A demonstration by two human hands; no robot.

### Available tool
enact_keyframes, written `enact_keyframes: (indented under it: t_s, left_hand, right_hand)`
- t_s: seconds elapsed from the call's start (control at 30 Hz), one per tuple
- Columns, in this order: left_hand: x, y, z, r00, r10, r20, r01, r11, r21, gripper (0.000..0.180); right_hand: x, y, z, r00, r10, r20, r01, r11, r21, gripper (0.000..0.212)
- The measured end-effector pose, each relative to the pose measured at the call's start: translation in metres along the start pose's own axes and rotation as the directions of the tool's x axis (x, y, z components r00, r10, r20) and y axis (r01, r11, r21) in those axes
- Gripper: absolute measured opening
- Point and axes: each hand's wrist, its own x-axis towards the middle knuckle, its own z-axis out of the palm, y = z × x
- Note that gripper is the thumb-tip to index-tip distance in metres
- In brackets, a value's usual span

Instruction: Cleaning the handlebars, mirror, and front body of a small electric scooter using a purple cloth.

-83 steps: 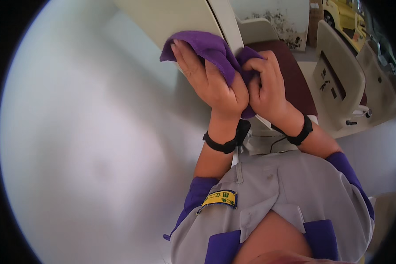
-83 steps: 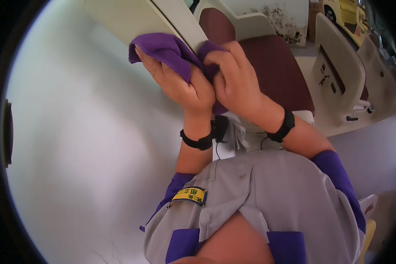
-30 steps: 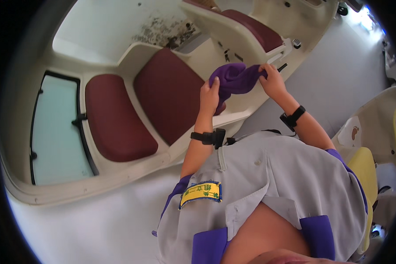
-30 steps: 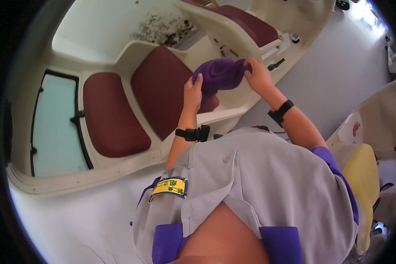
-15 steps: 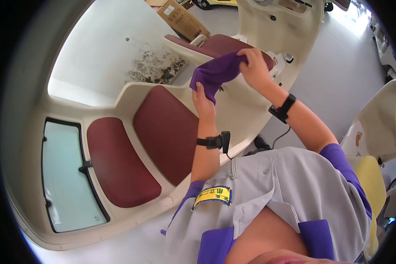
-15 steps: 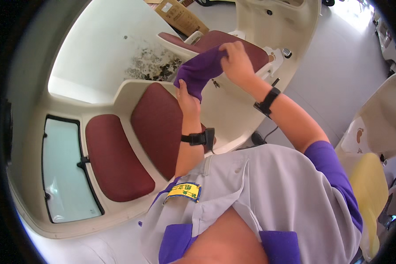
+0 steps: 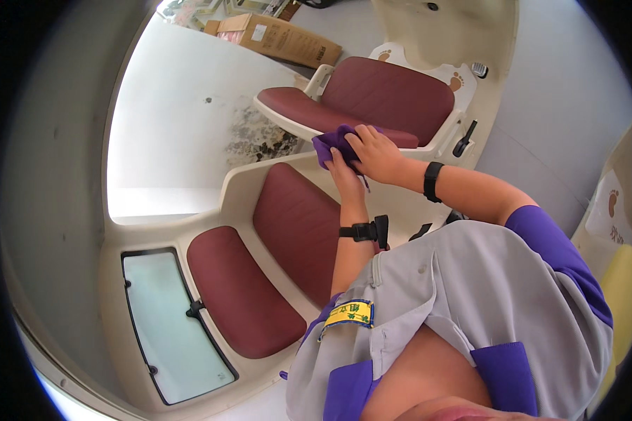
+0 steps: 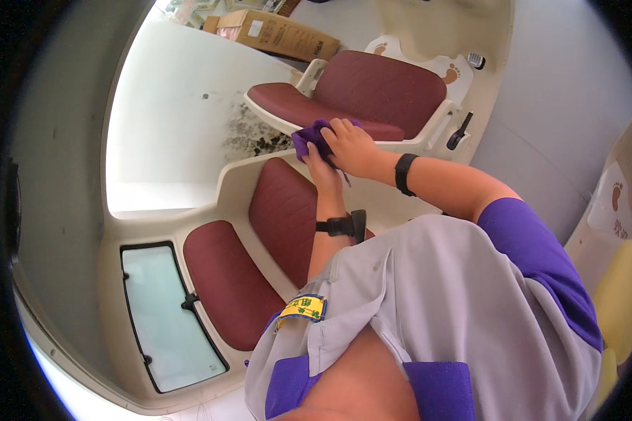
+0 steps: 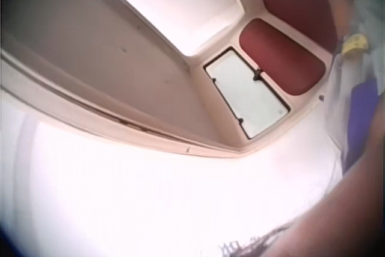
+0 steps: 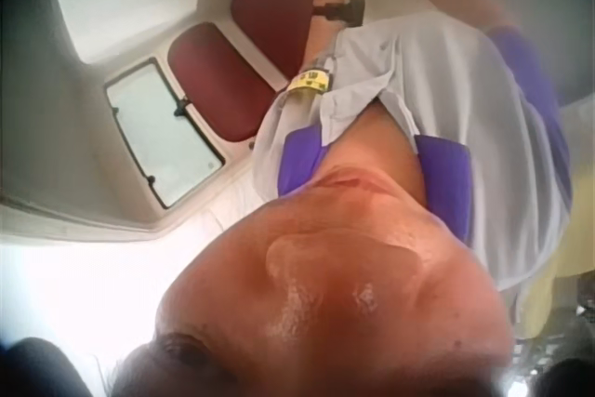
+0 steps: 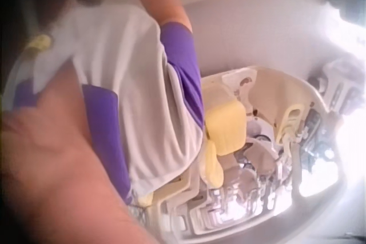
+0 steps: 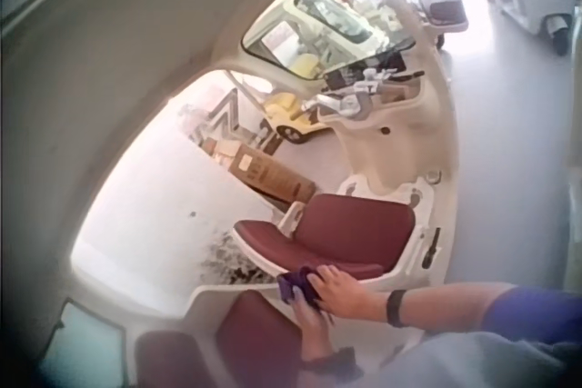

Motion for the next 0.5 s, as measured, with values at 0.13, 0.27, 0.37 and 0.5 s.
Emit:
enact_keyframes:
  t_s: [0.13, 0.27, 0.37, 0.5]
  left_hand:
    - [0.048, -0.007, -0.019, 0.999, 0.032, 0.032, -0.037, 0.983, 0.181, 0.029]
    - [0.069, -0.001, -0.045, 0.984, 0.167, 0.064, -0.179, 0.903, 0.391, 0.03]
    - [0.052, 0.004, -0.009, 0.988, -0.017, -0.153, 0.015, 1.0, -0.012, 0.03]
    - [-0.005, -0.002, 0.001, 0.991, 0.009, -0.134, 0.052, 0.897, 0.439, 0.033]
  right_hand:
    - [0.034, -0.004, 0.026, 0.999, -0.035, -0.04, 0.027, 0.984, -0.176, 0.039]
    - [0.073, -0.012, 0.046, 0.992, -0.116, 0.039, 0.122, 0.929, -0.349, 0.027]
    - [0.071, 0.013, 0.045, 0.994, -0.108, 0.029, 0.112, 0.974, -0.197, 0.021]
    - [0.041, 0.03, 0.013, 0.973, -0.227, -0.031, 0.228, 0.97, 0.085, 0.03]
